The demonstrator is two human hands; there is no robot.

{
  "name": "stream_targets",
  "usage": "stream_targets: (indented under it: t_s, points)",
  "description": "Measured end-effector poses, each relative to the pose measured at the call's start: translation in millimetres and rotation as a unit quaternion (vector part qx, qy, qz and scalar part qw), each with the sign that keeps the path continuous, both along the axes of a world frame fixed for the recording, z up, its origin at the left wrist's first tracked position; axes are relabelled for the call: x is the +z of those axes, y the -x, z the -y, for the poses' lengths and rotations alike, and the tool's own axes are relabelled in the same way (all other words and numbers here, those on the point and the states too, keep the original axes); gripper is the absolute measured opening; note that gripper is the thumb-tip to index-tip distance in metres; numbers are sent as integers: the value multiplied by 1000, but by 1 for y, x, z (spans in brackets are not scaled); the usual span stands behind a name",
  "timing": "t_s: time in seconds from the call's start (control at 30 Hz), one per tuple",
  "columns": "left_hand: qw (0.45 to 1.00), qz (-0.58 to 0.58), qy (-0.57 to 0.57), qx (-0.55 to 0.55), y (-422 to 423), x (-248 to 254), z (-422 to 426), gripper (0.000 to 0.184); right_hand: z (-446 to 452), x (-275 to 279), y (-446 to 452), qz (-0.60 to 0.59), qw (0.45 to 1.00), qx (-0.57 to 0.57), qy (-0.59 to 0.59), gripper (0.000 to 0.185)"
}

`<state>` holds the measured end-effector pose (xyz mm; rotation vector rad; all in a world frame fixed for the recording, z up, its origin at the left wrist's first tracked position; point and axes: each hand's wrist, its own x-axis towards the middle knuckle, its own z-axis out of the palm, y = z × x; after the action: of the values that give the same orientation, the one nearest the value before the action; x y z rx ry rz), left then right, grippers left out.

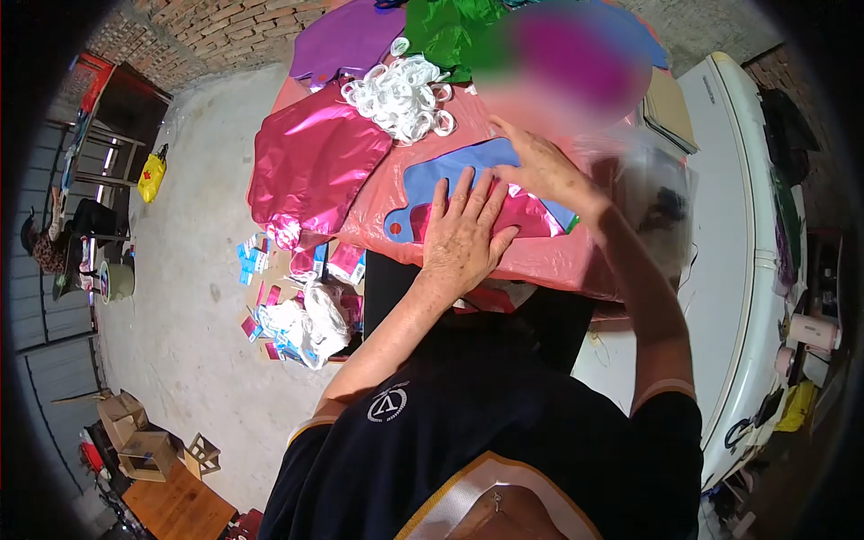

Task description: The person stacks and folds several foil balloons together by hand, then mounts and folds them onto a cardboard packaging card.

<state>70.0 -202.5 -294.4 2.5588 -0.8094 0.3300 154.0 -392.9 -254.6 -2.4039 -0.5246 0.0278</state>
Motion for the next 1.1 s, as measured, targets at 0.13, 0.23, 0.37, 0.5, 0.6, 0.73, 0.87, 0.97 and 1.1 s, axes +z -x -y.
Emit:
stream_targets:
  t_s: [0.13, 0.23, 0.37, 0.5, 0.6, 0.73, 0.87, 0.97, 1.1]
  points:
    - [1000, 4, 27, -2, 0, 0, -1, 65, -16, -2, 33, 34, 987, -147, -62, 57]
    - [996, 1, 84, 5, -1, 2, -2, 61, -19, -12, 52, 191, 973, -127, 13, 39]
    - [983, 7, 182, 19, -5, -5, 0, 79, -15, -25, 70, 262, 958, -115, 27, 28]
    - [979, 33, 191, 56, -2, 1, 1, 94, -13, -28, 73, 283, 953, -97, 49, 25]
    - [985, 24, 160, 55, -3, -1, 0, 101, -10, -28, 77, 283, 954, -79, 64, 23]
    - [994, 5, 92, 54, -2, -2, -1, 92, -4, -22, 80, 280, 955, -67, 66, 19]
    - [997, -2, 47, 59, 0, 1, 1, 78, -3, -22, 79, 269, 959, -44, 71, 16]
    - [998, 9, 35, 56, 1, 4, 2, 74, 1, -21, 80, 259, 962, -39, 78, 18]
    - [999, 6, 38, 24, -3, -3, 1, 69, 2, -17, 84, 260, 961, -48, 78, 23]
